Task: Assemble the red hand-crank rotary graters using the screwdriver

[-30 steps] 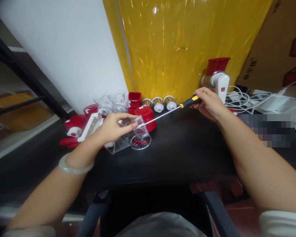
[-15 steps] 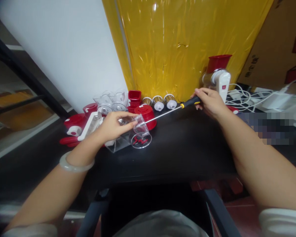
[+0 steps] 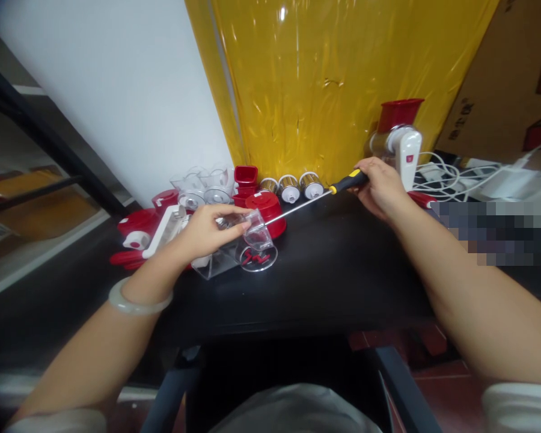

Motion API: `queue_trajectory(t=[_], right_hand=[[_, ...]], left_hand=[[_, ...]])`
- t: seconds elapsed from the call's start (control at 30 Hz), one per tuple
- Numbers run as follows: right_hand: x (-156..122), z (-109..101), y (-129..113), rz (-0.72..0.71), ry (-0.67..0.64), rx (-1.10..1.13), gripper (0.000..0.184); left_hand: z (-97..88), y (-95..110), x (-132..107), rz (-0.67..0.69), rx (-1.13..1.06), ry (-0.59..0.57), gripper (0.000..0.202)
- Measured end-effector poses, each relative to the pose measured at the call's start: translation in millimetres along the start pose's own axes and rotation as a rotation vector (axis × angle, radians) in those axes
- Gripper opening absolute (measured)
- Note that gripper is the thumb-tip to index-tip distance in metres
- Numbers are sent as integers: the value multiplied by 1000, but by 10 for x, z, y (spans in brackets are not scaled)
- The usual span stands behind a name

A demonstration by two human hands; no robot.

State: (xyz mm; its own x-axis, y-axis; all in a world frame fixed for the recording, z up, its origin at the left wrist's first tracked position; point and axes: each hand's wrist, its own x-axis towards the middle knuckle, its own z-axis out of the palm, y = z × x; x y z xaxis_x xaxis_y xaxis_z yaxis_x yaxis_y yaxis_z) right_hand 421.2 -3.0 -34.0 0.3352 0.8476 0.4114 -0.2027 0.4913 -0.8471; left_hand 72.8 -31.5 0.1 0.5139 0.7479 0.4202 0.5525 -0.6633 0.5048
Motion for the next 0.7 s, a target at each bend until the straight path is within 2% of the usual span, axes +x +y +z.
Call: queue_trajectory(t=[0.23, 0.33, 0.43, 0.6, 0.63, 0.7], right_hand=[[55, -57, 16, -42, 7, -65, 6], [138, -120, 25, -100, 97, -95, 7], [229, -227, 32, -182, 239, -150, 9], [234, -384, 7, -418, 509, -508, 2], [210, -389, 4, -458, 511, -584, 2], [153, -367, 8, -494, 437, -700, 4]], left_hand=[[10, -15, -4, 1, -5, 1, 34], [-2, 6, -6, -10, -12, 5, 33], [-66, 44, -1, -28, -52, 10, 31], [-207, 14, 28, -100, -311, 90, 38], [-223, -9, 37, -119, -385, 109, 40], [-235, -54, 55, -151, -507, 137, 44]])
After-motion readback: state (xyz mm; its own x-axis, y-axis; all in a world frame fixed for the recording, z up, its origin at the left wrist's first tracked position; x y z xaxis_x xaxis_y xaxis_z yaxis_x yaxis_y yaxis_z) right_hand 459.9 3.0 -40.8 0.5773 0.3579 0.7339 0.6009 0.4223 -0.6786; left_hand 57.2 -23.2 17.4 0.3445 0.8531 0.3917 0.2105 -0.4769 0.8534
